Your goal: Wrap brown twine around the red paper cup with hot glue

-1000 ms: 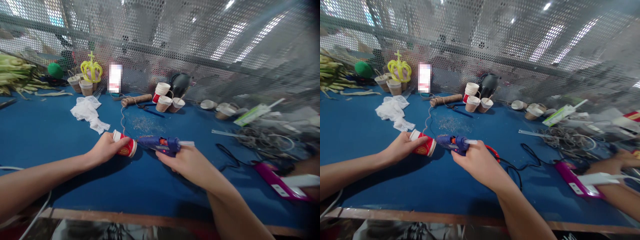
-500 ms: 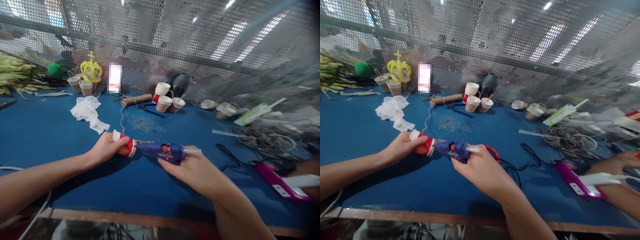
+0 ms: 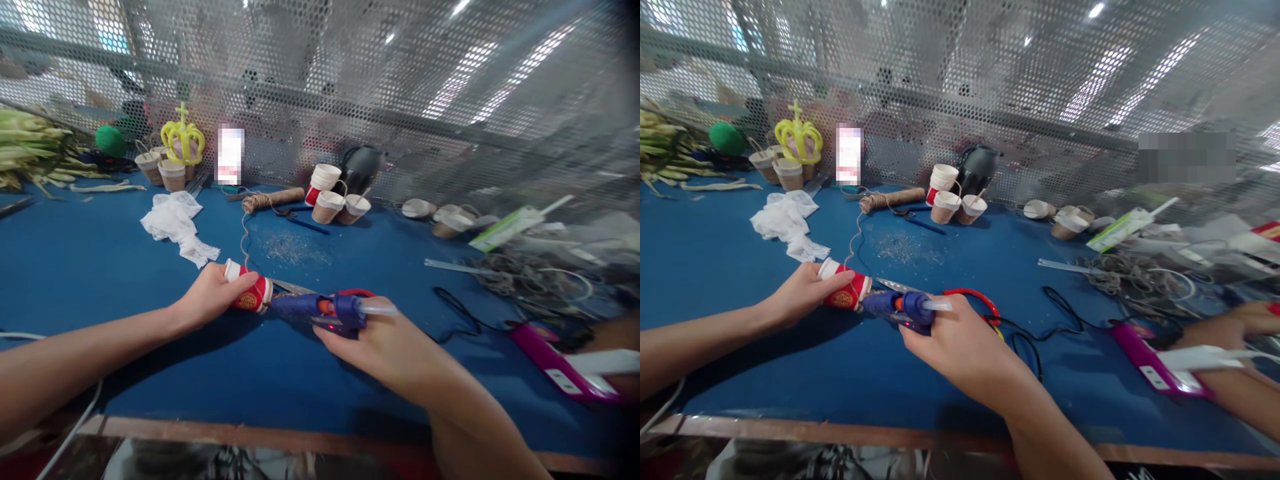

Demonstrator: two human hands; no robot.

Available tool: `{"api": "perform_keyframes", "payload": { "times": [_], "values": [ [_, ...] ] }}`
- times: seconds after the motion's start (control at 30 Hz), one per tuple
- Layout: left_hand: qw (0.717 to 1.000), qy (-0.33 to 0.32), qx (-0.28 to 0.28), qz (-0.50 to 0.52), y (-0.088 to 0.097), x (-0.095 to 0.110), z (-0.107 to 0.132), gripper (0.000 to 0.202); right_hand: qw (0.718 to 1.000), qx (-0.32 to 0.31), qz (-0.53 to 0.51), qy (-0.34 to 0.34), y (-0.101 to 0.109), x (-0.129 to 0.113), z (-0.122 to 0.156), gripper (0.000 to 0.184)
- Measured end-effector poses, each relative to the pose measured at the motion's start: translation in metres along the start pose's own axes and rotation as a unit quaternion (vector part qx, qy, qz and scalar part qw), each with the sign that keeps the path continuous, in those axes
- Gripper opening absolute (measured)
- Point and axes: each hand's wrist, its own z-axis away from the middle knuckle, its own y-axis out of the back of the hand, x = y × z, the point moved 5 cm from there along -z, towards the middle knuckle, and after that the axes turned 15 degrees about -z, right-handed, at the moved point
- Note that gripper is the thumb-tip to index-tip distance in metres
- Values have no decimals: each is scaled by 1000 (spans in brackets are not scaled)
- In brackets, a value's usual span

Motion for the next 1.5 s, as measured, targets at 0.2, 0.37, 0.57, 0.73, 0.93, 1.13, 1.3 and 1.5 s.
{"api": "perform_keyframes", "payload": {
  "times": [0.2,0.37,0.57,0.73,0.93,1.13,1.3,1.5],
  "values": [
    [1000,1,-3,-10,-1,-3,-1,36,999,34,8,-11,5,1,1,26],
    [1000,-6,7,-23,0,-6,-2,37,999,37,-19,19,8,0,-1,23],
    [999,-13,13,-34,0,-6,-2,38,997,65,-28,16,9,0,-8,27],
    [999,-19,7,-37,0,-4,0,39,997,69,-28,1,8,-2,-12,31],
    [999,-17,10,-27,0,-3,1,39,996,60,-60,-28,5,5,-19,29],
    [1000,-12,11,-10,0,-6,1,38,978,46,-157,-125,5,16,-20,26],
    [1000,-9,11,-1,2,-1,5,37,948,113,-286,-83,26,37,-36,20],
    [999,-35,16,26,5,6,8,34,945,228,-206,-116,44,89,-74,26]
  ]
}}
